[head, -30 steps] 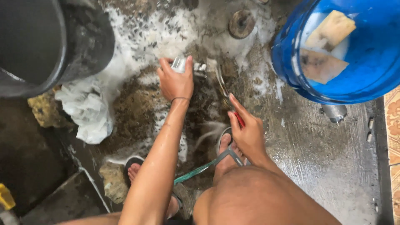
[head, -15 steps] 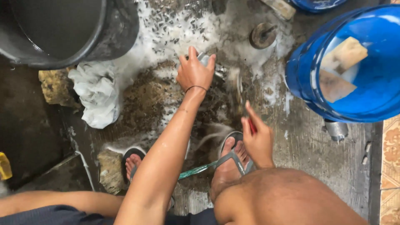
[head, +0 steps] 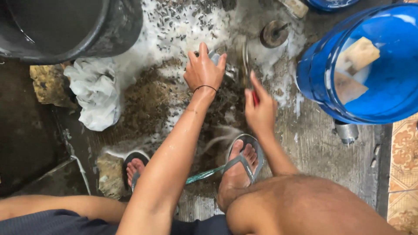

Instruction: Scrubbing a metal car part with a brush and soapy water to clean it.

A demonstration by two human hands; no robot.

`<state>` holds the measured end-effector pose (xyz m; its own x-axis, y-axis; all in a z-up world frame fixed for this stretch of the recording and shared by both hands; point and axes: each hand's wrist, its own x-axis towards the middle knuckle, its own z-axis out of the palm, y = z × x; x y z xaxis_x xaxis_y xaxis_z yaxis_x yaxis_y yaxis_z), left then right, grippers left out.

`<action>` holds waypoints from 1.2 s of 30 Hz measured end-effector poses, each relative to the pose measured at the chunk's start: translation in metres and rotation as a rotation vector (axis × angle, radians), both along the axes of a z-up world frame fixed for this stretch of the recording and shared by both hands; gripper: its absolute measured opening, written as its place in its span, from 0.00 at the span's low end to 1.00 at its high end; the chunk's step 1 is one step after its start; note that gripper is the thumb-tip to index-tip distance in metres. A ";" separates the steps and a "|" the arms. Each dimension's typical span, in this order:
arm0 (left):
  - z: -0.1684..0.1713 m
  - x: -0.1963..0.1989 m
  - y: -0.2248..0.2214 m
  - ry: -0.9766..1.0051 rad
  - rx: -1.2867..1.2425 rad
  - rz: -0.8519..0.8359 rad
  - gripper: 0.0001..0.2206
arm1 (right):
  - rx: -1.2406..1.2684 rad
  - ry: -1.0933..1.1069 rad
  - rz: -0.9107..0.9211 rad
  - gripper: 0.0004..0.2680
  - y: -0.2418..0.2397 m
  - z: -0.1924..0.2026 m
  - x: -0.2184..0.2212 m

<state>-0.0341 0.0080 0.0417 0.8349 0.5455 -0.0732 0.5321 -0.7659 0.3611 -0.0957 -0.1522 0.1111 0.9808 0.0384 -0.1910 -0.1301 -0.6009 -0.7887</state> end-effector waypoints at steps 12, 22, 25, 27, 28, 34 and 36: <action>0.003 0.000 0.004 0.007 -0.053 0.003 0.21 | -0.032 -0.052 0.067 0.17 0.002 0.007 -0.001; -0.005 -0.006 0.001 -0.013 -0.088 0.054 0.24 | -0.063 -0.049 0.020 0.18 -0.022 -0.003 -0.051; -0.009 -0.003 -0.002 0.020 -0.090 0.083 0.27 | -0.006 -0.211 0.038 0.17 -0.006 -0.011 0.000; -0.016 -0.003 -0.002 -0.013 -0.094 0.167 0.26 | 0.003 -0.224 0.068 0.16 -0.003 -0.003 0.010; -0.012 -0.010 -0.003 -0.009 -0.097 0.168 0.26 | 0.000 -0.221 0.069 0.16 -0.006 0.019 -0.013; 0.000 -0.011 -0.005 -0.013 -0.110 0.148 0.24 | -0.145 -0.043 0.031 0.18 -0.021 0.005 -0.042; 0.004 -0.007 -0.005 -0.035 -0.110 0.172 0.24 | -0.006 -0.219 0.052 0.18 0.002 -0.013 0.003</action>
<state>-0.0409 0.0028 0.0457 0.7332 0.6707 -0.1123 0.6372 -0.6199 0.4580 -0.0922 -0.1501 0.0977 0.9957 0.0894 0.0255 0.0748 -0.6070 -0.7912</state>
